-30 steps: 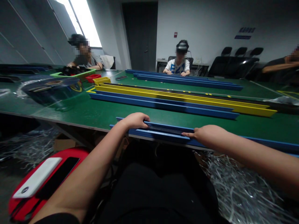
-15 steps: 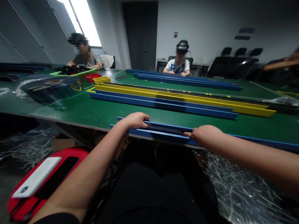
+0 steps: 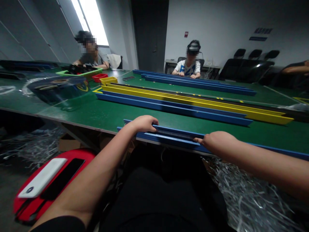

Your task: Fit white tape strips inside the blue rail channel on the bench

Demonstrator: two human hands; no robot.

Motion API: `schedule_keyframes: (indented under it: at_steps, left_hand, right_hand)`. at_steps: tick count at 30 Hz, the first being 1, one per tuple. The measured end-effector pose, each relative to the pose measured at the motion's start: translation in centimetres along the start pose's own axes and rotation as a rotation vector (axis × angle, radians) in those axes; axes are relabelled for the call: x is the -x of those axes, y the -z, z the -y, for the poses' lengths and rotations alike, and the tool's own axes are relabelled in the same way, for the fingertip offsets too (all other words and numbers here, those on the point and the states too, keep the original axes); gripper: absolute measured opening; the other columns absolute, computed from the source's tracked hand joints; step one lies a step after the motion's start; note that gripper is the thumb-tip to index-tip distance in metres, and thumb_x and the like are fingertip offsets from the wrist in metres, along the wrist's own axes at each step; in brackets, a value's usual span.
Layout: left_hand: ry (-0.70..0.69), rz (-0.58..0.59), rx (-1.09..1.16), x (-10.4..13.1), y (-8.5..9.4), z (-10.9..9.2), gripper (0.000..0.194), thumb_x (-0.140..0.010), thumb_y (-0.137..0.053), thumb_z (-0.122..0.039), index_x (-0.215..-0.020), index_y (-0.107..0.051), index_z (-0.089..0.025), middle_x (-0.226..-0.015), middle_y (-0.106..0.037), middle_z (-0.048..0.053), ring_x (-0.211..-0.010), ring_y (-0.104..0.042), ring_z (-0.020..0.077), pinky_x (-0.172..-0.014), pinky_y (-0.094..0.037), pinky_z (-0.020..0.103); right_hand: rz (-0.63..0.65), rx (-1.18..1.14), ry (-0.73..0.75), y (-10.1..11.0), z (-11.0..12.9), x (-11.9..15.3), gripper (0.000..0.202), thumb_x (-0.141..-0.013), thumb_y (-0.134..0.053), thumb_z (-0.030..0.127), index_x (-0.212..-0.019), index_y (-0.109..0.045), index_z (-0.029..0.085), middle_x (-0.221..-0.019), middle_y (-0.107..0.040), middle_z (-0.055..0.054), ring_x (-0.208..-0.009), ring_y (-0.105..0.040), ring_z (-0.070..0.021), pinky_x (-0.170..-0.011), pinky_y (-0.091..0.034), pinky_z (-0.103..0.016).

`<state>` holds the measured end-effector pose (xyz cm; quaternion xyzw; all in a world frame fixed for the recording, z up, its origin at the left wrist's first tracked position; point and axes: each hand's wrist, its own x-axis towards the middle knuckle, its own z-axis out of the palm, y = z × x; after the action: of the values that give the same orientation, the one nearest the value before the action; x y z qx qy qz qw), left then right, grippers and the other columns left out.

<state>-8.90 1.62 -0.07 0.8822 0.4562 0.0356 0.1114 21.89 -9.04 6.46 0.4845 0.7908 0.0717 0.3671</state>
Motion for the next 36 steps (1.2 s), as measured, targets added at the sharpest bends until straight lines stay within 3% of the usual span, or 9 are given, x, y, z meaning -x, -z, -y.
schedule_keyframes:
  at_steps: [9,15,19,24,29,36]
  left_hand:
    - [0.031,0.018,-0.019,0.1,0.4,-0.5,0.039,-0.072,-0.059,-0.046,-0.104,-0.071,-0.028,-0.094,-0.072,0.002,-0.08,-0.062,0.0192,-0.06,-0.038,0.026]
    - [0.051,0.095,-0.015,-0.4,0.8,-1.6,0.041,-0.072,-0.058,-0.041,-0.108,-0.07,-0.025,-0.098,-0.073,0.005,-0.079,-0.063,0.0203,-0.061,-0.04,0.027]
    - [0.031,0.11,-0.018,-1.3,0.5,-2.9,0.043,-0.071,-0.059,-0.04,-0.109,-0.07,-0.023,-0.102,-0.073,0.006,-0.082,-0.064,0.021,-0.061,-0.042,0.027]
    - [-0.017,0.097,-0.021,-2.8,-0.3,-5.1,0.044,-0.071,-0.058,-0.041,-0.111,-0.07,-0.024,-0.1,-0.074,0.006,-0.083,-0.065,0.022,-0.061,-0.042,0.028]
    - [-0.058,0.112,-0.017,-4.1,-0.6,-6.8,0.04,-0.071,-0.058,-0.039,-0.106,-0.07,-0.024,-0.099,-0.074,0.005,-0.081,-0.064,0.0208,-0.06,-0.041,0.028]
    - [-0.106,0.119,-0.019,-6.2,-1.6,-9.6,0.043,-0.071,-0.06,-0.039,-0.111,-0.069,-0.026,-0.102,-0.073,0.005,-0.086,-0.066,0.0219,-0.061,-0.042,0.028]
  right_hand:
    - [-0.022,-0.011,-0.025,0.4,0.6,0.1,0.076,-0.076,-0.054,0.004,-0.147,-0.044,0.029,-0.091,-0.074,-0.011,-0.087,-0.071,-0.0302,-0.068,-0.053,-0.035]
    - [-0.067,-0.045,-0.043,-0.1,0.7,0.0,0.063,-0.082,-0.051,0.009,-0.141,-0.053,0.03,-0.09,-0.074,-0.012,-0.085,-0.072,-0.03,-0.066,-0.052,-0.036]
    - [-0.089,-0.095,-0.053,-0.7,0.5,-0.4,0.054,-0.085,-0.054,0.018,-0.138,-0.057,0.029,-0.088,-0.073,-0.014,-0.082,-0.072,-0.0281,-0.066,-0.052,-0.035]
    - [-0.09,-0.077,-0.053,-0.7,0.5,-0.2,0.057,-0.084,-0.05,0.012,-0.139,-0.056,0.028,-0.089,-0.074,-0.014,-0.084,-0.071,-0.0288,-0.066,-0.052,-0.035]
    - [-0.062,-0.098,-0.052,-0.4,0.5,0.1,0.065,-0.081,-0.057,0.012,-0.143,-0.05,0.03,-0.094,-0.074,-0.013,-0.087,-0.071,-0.0308,-0.066,-0.052,-0.036]
    - [-0.105,-0.096,-0.037,-1.4,0.2,-0.4,0.06,-0.077,-0.062,0.014,-0.134,-0.059,0.031,-0.088,-0.073,-0.012,-0.081,-0.071,-0.0309,-0.065,-0.052,-0.037]
